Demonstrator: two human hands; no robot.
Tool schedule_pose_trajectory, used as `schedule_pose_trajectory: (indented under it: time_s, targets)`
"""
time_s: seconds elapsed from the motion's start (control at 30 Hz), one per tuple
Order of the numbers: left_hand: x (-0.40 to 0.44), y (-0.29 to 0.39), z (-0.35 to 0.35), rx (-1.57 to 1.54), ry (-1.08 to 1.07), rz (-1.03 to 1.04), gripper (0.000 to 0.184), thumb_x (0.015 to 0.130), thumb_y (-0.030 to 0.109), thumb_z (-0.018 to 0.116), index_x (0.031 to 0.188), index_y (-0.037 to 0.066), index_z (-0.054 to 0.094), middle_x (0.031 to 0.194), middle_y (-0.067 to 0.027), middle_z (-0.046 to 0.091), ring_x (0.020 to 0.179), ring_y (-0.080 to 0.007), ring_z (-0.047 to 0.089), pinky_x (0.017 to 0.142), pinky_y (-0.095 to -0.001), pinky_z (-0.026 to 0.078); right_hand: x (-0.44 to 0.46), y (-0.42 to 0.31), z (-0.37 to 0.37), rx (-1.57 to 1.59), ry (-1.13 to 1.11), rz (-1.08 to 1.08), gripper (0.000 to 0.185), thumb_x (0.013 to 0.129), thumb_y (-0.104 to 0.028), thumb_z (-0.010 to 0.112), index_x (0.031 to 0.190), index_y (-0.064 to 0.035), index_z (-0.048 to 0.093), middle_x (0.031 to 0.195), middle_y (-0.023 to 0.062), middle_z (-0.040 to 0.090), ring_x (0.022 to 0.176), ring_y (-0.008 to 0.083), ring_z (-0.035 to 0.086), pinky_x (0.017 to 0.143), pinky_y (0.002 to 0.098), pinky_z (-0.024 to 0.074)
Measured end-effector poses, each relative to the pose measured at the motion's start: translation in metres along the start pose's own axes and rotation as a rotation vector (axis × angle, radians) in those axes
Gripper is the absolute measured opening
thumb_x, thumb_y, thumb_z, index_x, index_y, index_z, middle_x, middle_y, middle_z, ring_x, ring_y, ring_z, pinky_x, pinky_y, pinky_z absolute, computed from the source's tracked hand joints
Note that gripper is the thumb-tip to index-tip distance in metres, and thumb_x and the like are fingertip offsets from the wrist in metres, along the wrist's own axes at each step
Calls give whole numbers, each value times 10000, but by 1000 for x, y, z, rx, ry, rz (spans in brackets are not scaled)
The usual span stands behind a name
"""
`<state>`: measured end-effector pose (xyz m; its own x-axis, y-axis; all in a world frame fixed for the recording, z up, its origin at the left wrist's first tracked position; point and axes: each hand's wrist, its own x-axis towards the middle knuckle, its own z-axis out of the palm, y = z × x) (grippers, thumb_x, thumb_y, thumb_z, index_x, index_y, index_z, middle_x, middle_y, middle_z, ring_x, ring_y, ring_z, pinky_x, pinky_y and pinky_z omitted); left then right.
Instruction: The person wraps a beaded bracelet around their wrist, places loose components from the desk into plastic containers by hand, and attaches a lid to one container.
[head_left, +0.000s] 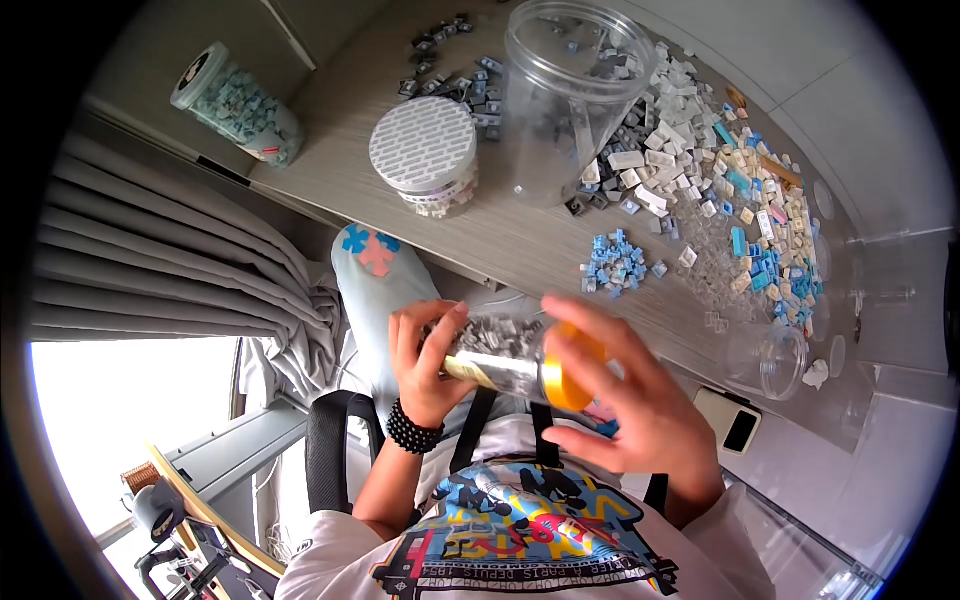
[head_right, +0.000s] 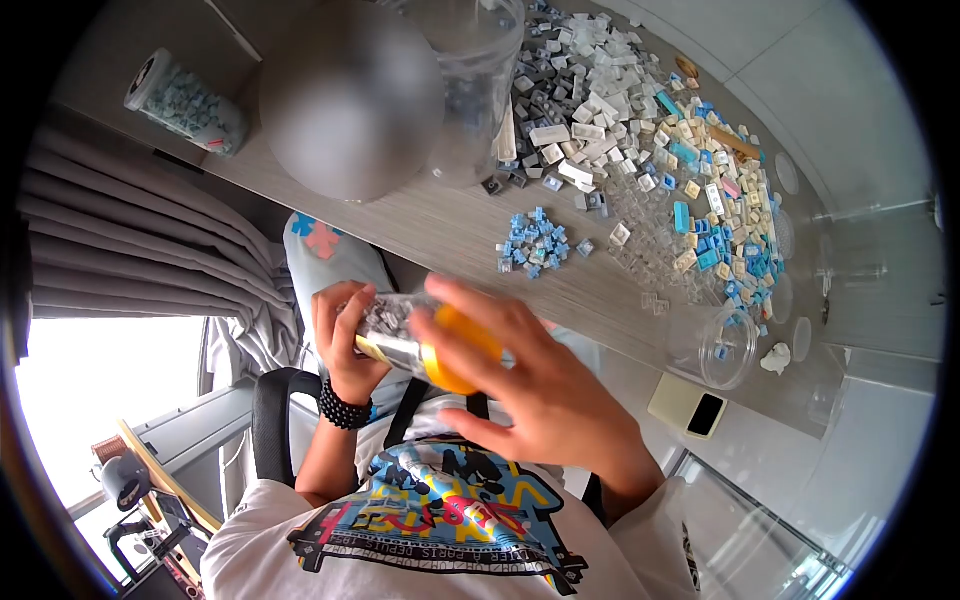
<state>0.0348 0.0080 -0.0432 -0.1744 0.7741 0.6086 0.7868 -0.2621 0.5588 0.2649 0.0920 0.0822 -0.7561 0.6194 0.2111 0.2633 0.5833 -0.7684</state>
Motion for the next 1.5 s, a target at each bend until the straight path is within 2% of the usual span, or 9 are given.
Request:
schedule_pose_trajectory:
  time_s: [0.2,0.37,0.47,0.67,0.93,1.2,1.33,1.4,1.5]
  targets:
    - [-9,12,0,-25,-54,-14,744,577,208,881,1269,82,638,1146,-120,643,990,-333,603,825,-432,514,2,-3,18,-348,67,22,838,802,-483,802,1473,-73,514,1189,108,597,843,221,688,611,335,549]
    - [-10,3,-6,232,98,-110,756,536,104,870,1258,93,645,1115,-114,623,1002,-326,577,872,-437,478,-6,6,14,-209,-151,350,964,801,-781,625,1336,20,585,637,98,616,503,241,630,603,369,538]
    - [-4,-2,-16,223,127,-198,698,564,100,882,1215,48,636,1093,-143,640,1005,-343,596,874,-433,480,-14,17,9,-250,-168,357,932,794,-779,635,1289,10,608,758,125,675,615,241,691,645,368,555]
    - [7,-1,-23,-77,-153,-19,636,582,138,846,1194,99,678,1110,-88,636,994,-305,586,831,-409,500,7,41,30,-423,144,-500,661,977,-655,478,1337,-111,583,1114,146,640,750,305,668,610,387,553]
    - [15,2,-25,-48,-183,-14,603,604,136,836,1188,125,686,1116,-61,629,980,-280,577,841,-402,497,8,74,42,-471,433,-761,668,983,-707,400,1275,-128,562,987,123,589,668,233,596,562,331,513]
    - [-3,-4,-16,200,161,-88,672,593,-7,785,1237,86,619,1160,-107,633,1041,-351,574,932,-455,462,42,16,57,-349,368,-261,642,924,-595,599,1208,-19,605,791,103,563,603,263,603,495,364,489]
    - [13,-39,-18,355,567,-132,606,650,98,862,1184,49,581,1082,-136,620,1023,-339,568,914,-445,440,38,-5,56,-157,292,-275,616,960,-502,648,1291,15,594,936,123,620,730,252,654,583,335,553]
    - [36,-52,-21,-48,652,-520,601,679,195,909,1144,21,570,1039,-139,605,1032,-335,552,905,-430,438,28,-3,64,-134,309,-419,580,974,-455,644,1297,24,592,957,122,633,745,242,659,601,331,565]
    - [73,-81,-24,-3,663,-557,604,713,280,900,1111,-19,558,1106,-154,527,1042,-328,507,909,-425,433,23,1,73,-141,246,-516,516,974,-365,659,1301,27,583,929,122,630,691,222,629,574,327,547]
